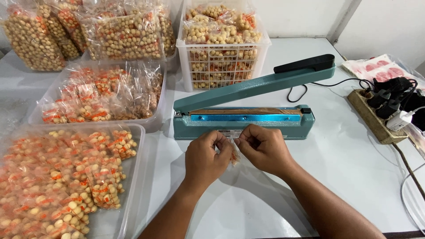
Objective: The person repeatedly places small transparent packets containing round snack items into a teal impulse heat sealer, presses the handle to seal the top, and then removes the sealed packet. The process is repeated for multiple packets throughout the clip.
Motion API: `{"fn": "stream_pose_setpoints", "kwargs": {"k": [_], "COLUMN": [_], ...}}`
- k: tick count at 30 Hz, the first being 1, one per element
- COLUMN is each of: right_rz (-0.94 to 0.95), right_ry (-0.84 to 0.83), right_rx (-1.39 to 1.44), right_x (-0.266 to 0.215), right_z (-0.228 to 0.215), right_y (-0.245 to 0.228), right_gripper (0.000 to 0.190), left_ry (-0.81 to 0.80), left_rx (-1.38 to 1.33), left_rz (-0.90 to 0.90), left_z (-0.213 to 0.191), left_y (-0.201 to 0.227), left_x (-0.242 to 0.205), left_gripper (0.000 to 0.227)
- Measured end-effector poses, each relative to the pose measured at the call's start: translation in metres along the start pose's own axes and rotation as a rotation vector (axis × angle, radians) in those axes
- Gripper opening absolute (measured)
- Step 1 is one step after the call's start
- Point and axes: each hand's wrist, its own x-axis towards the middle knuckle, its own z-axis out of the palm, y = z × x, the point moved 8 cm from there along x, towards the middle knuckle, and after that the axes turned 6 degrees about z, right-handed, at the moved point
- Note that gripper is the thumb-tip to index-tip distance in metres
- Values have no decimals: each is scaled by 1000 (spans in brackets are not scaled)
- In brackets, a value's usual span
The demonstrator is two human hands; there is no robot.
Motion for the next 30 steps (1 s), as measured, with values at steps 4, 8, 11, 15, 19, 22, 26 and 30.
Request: {"fn": "stream_pose_setpoints", "kwargs": {"k": [4,8,11,15,19,22,26,30], "right_rz": [4,8,32,49,99,116,170,192], "right_ry": [1,3,-22,-57,-79,-102,-104,-95], "right_rx": [4,8,21,26,59,65,36,39], "right_x": [1,2,3,5,5,6,5,5], "right_z": [0,0,1,1,0,0,-1,-1], "right_y": [1,4,7,-1,5,6,14,21], "right_gripper": [12,13,12,11,10,10,9,9], "left_ry": [23,20,-32,-40,-69,-75,-93,-85], "left_rx": [-29,-46,-60,-68,-48,-27,-15,-14], "left_rz": [3,7,-33,-112,-123,-101,-126,-126], "left_z": [0,0,0,4,4,3,3,2], "left_y": [1,1,3,2,-1,1,2,3], "left_x": [1,1,1,0,0,2,2,1], "left_gripper": [20,20,25,22,21,21,20,19]}}
